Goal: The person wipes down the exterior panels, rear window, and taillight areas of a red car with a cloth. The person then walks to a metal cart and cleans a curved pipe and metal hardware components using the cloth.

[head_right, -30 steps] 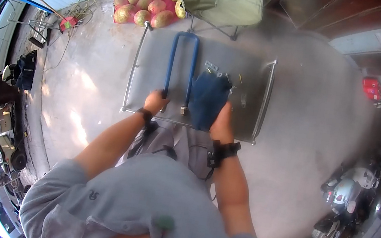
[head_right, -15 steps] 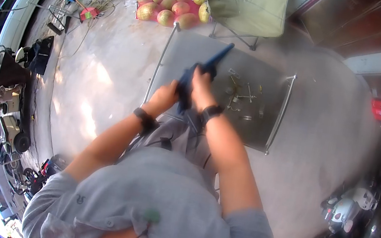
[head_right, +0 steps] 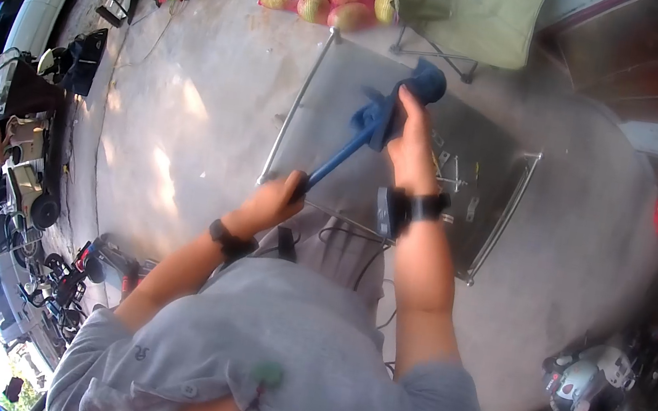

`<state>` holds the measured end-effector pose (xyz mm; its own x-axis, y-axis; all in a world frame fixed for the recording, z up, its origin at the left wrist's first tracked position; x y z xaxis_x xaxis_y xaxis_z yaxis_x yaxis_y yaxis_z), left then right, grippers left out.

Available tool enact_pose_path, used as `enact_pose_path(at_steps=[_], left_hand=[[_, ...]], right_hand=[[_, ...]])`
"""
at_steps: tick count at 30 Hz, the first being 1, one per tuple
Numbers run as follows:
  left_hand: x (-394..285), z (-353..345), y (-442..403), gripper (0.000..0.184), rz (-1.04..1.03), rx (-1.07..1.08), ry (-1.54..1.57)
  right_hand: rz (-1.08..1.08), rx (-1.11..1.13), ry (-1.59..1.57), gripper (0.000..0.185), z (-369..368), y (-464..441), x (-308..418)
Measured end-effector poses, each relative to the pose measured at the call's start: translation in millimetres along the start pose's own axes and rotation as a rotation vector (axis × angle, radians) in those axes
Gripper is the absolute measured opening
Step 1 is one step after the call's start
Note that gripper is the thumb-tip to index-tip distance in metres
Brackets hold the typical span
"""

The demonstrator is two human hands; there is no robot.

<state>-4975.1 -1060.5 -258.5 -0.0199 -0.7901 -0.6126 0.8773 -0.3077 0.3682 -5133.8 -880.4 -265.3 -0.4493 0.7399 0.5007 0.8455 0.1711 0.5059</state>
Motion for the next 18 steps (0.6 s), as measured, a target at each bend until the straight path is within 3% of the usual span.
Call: enact_pose_path(at_steps=[7,12,14,17,18], left_hand=[[-15,22,-31,0.028,-0.168,-0.174,0.035],[-12,7,-56,0.038,-0.310,-0.172,0.018],[-19,12,-57,0.034,-0.315,-0.151,0.032],[-48,54,-48,0.040,-0.442,-0.330,0.167],[-56,65,-48,0.041,-0.391,-0.268,0.270]], right_hand=[[0.376,0.051,0.205,0.028,-69,65,67],[0.532,0.137,0.488,0.017,-99,100,50],[0.446,0.194,0.637,0.020,-97,103,30],[0.616,0.280,0.694,0.022,-107,114,12],[0.616,0.290,0.727,0.022,-103,114,7]])
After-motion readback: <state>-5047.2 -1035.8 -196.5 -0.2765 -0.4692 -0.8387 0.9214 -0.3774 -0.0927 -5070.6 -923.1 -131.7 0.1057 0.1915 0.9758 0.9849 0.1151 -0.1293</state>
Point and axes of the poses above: each hand's wrist, its own y-axis away from the middle knuckle, its own z-axis out of the back of the hand, x = y × z, the point moved 9 cm from there along -y, towards the middle knuckle, and after that the axes turned 4 degrees about -y, right-handed, at the moved point
